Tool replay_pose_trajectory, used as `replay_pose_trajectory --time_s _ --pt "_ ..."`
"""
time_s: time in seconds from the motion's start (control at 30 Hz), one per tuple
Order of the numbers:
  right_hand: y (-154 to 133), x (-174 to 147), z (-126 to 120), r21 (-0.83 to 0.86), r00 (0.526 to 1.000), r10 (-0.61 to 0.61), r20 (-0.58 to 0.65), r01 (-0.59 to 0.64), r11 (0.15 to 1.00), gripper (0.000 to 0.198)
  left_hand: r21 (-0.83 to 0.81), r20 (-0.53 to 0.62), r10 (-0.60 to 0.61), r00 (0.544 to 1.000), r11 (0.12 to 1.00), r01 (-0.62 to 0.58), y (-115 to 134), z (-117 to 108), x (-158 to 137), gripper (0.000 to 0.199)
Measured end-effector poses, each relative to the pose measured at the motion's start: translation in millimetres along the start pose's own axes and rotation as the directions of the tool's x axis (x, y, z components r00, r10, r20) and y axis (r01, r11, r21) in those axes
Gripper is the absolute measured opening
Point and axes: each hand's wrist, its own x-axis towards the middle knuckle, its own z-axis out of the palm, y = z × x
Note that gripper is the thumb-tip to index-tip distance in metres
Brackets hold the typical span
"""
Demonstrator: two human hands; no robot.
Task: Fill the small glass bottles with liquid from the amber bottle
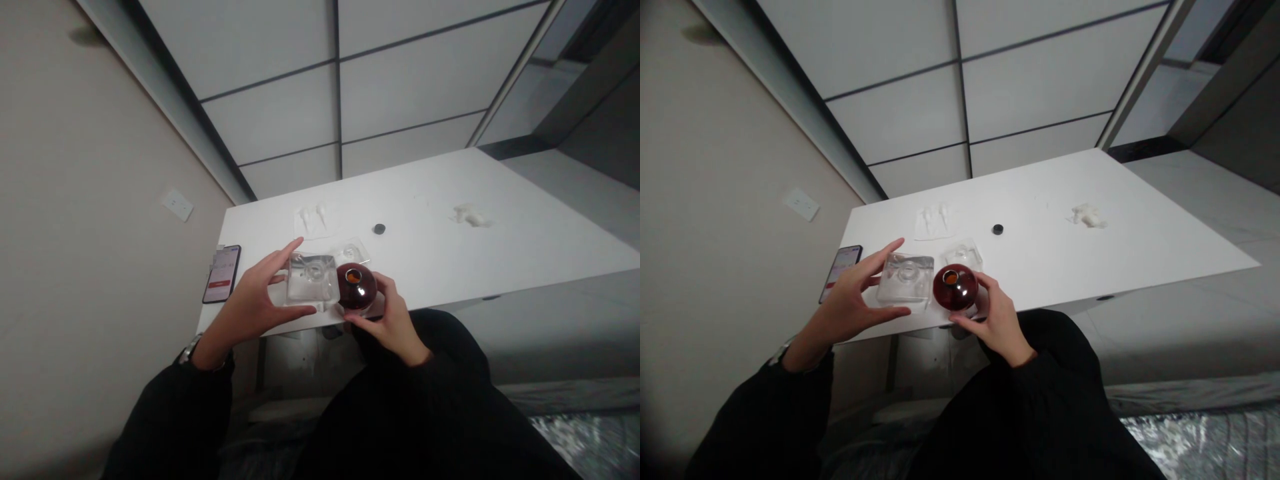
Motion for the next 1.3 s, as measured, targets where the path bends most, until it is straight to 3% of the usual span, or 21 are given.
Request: replay_pose_trajectory --time_s 0.67,0.9,1.13,1.3 --pt "-6.1 4.5 10.3 0.026 0.995 -0.090 -0.045 0.091 0.995 0.077 0.241 0.038 0.156 0.987 0.957 -0.160 -0.5 -18.0 16.8 0.094" --pt "-3.9 4.4 11.7 0.007 0.991 -0.120 -0.057 0.121 0.993 0.077 0.355 0.119 0.243 0.963 0.895 -0.270 6.1 -22.9 19.0 0.091" --pt "-4.1 4.3 11.2 -0.001 0.990 -0.132 -0.056 0.133 0.991 0.079 0.430 0.185 0.215 0.959 0.860 -0.276 17.1 -27.5 21.3 0.086" --pt "-5.7 4.2 10.8 0.000 0.987 -0.148 -0.057 0.149 0.989 0.079 0.416 0.209 0.261 0.942 0.848 -0.327 18.6 -29.3 23.0 0.086"
